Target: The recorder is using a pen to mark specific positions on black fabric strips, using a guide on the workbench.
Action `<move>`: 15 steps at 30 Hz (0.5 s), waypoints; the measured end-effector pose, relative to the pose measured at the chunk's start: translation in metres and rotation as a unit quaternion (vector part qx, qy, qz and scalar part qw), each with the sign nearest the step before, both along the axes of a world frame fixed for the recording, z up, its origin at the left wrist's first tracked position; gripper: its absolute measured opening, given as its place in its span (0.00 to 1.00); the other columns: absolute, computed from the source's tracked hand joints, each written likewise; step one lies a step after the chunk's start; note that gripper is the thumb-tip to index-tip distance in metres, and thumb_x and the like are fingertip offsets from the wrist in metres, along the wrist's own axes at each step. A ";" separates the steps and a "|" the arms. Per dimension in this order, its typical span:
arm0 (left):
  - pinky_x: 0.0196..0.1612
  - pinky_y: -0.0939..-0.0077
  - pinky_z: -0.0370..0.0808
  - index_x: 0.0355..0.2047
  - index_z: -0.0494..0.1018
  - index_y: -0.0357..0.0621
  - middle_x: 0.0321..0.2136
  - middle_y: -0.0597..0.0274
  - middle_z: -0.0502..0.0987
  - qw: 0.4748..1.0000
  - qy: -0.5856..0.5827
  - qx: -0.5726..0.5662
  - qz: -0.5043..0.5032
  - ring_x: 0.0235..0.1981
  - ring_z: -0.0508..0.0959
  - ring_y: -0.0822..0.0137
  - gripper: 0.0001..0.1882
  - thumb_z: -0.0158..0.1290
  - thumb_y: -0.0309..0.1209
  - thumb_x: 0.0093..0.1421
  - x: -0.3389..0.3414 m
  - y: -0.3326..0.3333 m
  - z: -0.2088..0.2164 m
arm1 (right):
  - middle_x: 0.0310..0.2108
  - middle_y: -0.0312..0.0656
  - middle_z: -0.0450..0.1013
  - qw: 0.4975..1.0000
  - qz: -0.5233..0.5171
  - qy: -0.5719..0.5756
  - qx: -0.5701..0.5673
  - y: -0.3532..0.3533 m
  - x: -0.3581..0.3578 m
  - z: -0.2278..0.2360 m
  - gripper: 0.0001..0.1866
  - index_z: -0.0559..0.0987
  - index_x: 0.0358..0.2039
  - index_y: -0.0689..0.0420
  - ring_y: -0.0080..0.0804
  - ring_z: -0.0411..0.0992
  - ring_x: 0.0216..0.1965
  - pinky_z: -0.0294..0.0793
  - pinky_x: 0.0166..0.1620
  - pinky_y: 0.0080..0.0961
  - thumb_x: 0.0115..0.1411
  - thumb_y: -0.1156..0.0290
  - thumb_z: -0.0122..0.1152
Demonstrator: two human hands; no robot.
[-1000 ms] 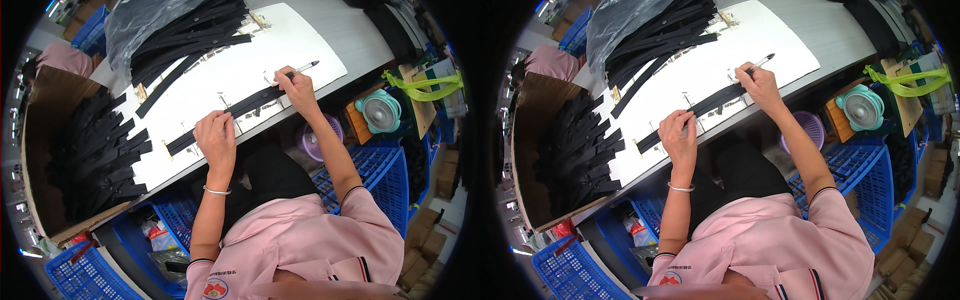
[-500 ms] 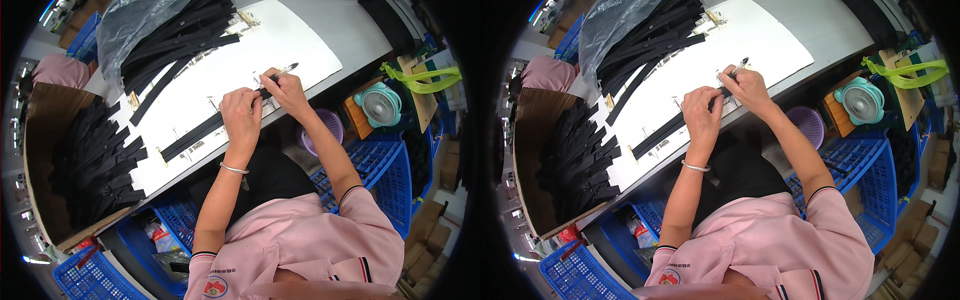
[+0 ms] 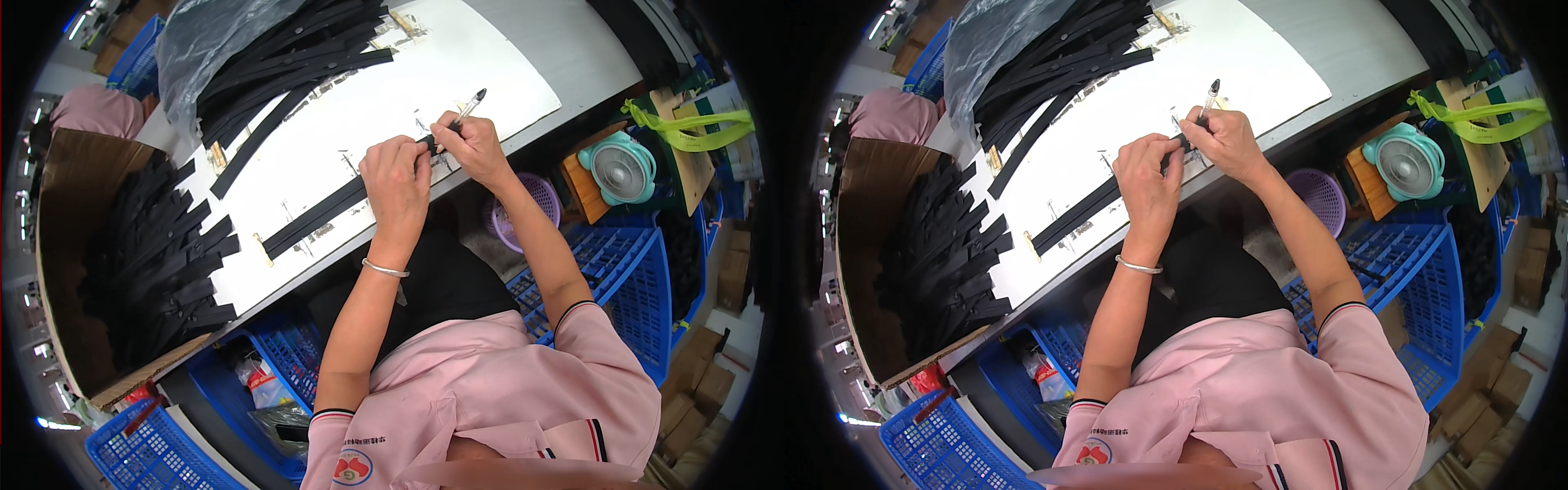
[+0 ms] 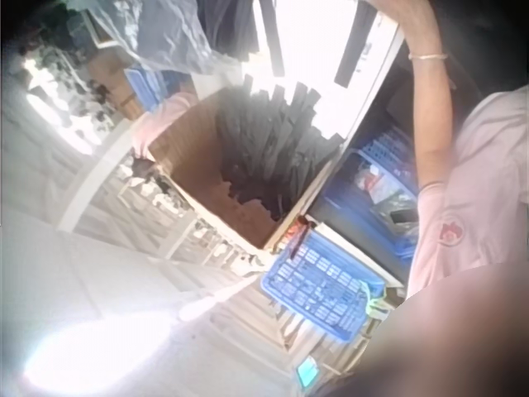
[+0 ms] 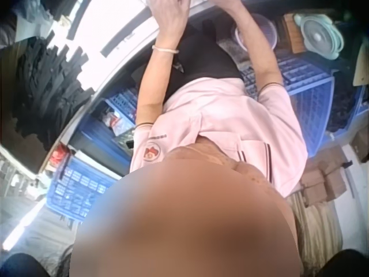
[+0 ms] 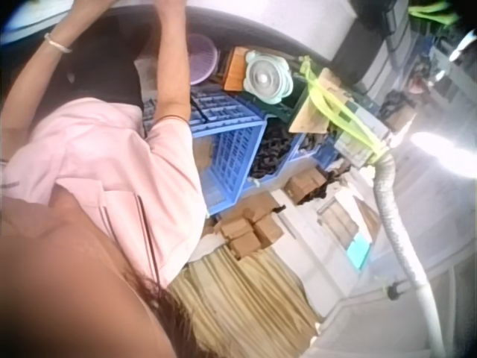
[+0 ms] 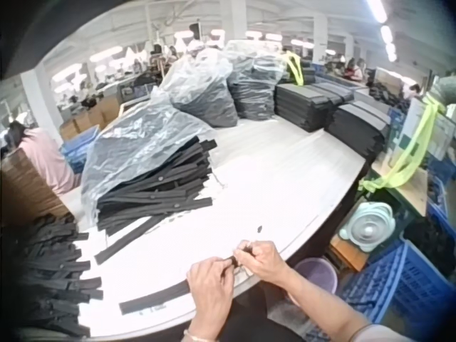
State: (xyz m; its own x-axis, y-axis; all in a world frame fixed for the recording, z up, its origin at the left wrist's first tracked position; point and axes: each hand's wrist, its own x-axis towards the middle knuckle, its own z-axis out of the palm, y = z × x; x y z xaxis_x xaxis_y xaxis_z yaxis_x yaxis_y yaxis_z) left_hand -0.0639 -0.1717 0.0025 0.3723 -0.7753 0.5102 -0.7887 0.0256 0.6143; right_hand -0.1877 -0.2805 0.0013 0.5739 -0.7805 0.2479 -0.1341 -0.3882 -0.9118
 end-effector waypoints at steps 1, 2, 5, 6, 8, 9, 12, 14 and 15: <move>0.49 0.65 0.68 0.34 0.81 0.45 0.37 0.65 0.81 1.000 -0.002 -0.001 0.000 0.44 0.77 0.60 0.06 0.64 0.25 0.56 0.000 0.000 -0.001 | 0.20 0.34 0.75 1.000 -0.002 0.004 -0.003 0.000 0.000 -0.001 0.12 0.80 0.28 0.64 0.15 0.68 0.24 0.67 0.28 0.19 0.67 0.71 0.61; 0.49 0.65 0.68 0.34 0.81 0.45 0.37 0.65 0.81 1.000 -0.003 -0.002 0.002 0.44 0.77 0.60 0.06 0.64 0.25 0.55 0.001 0.000 -0.002 | 0.20 0.34 0.74 1.000 -0.003 0.008 -0.005 0.000 0.001 -0.002 0.12 0.80 0.28 0.64 0.16 0.68 0.23 0.67 0.28 0.19 0.67 0.71 0.61; 0.50 0.65 0.68 0.35 0.81 0.44 0.37 0.64 0.81 1.000 -0.003 -0.004 0.004 0.44 0.77 0.60 0.07 0.65 0.25 0.55 0.005 0.002 -0.004 | 0.17 0.38 0.75 0.998 -0.011 0.023 -0.064 0.000 0.009 -0.004 0.13 0.80 0.26 0.63 0.20 0.70 0.19 0.68 0.25 0.24 0.64 0.68 0.63; 0.50 0.65 0.68 0.35 0.81 0.44 0.37 0.64 0.81 1.000 -0.007 -0.002 0.016 0.44 0.77 0.60 0.07 0.65 0.25 0.55 0.007 0.004 -0.005 | 0.17 0.38 0.75 0.999 -0.008 0.016 -0.048 0.001 0.012 -0.004 0.12 0.81 0.26 0.63 0.21 0.71 0.20 0.69 0.26 0.24 0.64 0.67 0.63; 0.51 0.58 0.67 0.38 0.79 0.41 0.41 0.60 0.77 0.999 -0.034 -0.037 -0.011 0.46 0.75 0.56 0.11 0.63 0.25 0.54 0.010 0.007 -0.008 | 0.18 0.37 0.74 1.000 0.000 0.020 -0.016 0.000 0.009 -0.005 0.11 0.80 0.28 0.62 0.21 0.72 0.22 0.70 0.27 0.24 0.64 0.68 0.62; 0.57 0.54 0.65 0.45 0.78 0.39 0.48 0.56 0.76 0.999 -0.034 0.004 -0.012 0.52 0.73 0.53 0.16 0.63 0.27 0.56 0.006 0.013 -0.007 | 0.20 0.35 0.75 0.999 -0.007 -0.009 0.038 -0.001 0.004 -0.012 0.11 0.80 0.29 0.62 0.18 0.73 0.24 0.71 0.29 0.22 0.66 0.68 0.61; 0.65 0.45 0.58 0.53 0.76 0.38 0.58 0.51 0.71 0.997 -0.063 0.042 0.003 0.62 0.67 0.51 0.22 0.62 0.31 0.59 0.000 0.040 0.003 | 0.25 0.34 0.76 0.994 -0.041 -0.072 0.076 0.000 -0.009 -0.011 0.12 0.80 0.29 0.62 0.18 0.74 0.27 0.70 0.30 0.17 0.70 0.70 0.58; 0.67 0.41 0.55 0.56 0.75 0.39 0.60 0.50 0.70 0.995 -0.059 0.083 0.011 0.65 0.65 0.49 0.22 0.61 0.31 0.62 0.005 0.056 0.003 | 0.28 0.35 0.77 0.993 -0.055 -0.091 0.044 0.001 -0.010 -0.012 0.11 0.80 0.30 0.62 0.18 0.73 0.26 0.68 0.29 0.17 0.70 0.72 0.58; 0.67 0.41 0.55 0.56 0.75 0.39 0.60 0.50 0.70 0.994 -0.063 0.085 0.023 0.65 0.65 0.49 0.22 0.61 0.31 0.62 0.011 0.058 0.002 | 0.28 0.35 0.77 0.994 -0.063 -0.091 0.023 0.003 -0.009 -0.010 0.11 0.80 0.30 0.63 0.18 0.72 0.26 0.69 0.30 0.17 0.70 0.72 0.58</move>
State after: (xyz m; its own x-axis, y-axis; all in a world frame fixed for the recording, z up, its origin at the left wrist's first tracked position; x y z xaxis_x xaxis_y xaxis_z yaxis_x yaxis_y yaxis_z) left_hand -0.0529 -0.1141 0.0041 0.3509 -0.8375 0.4190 -0.8577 -0.1079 0.5026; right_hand -0.1966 -0.2775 -0.0089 0.4192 -0.8564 0.3014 -0.0102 -0.3364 -0.9417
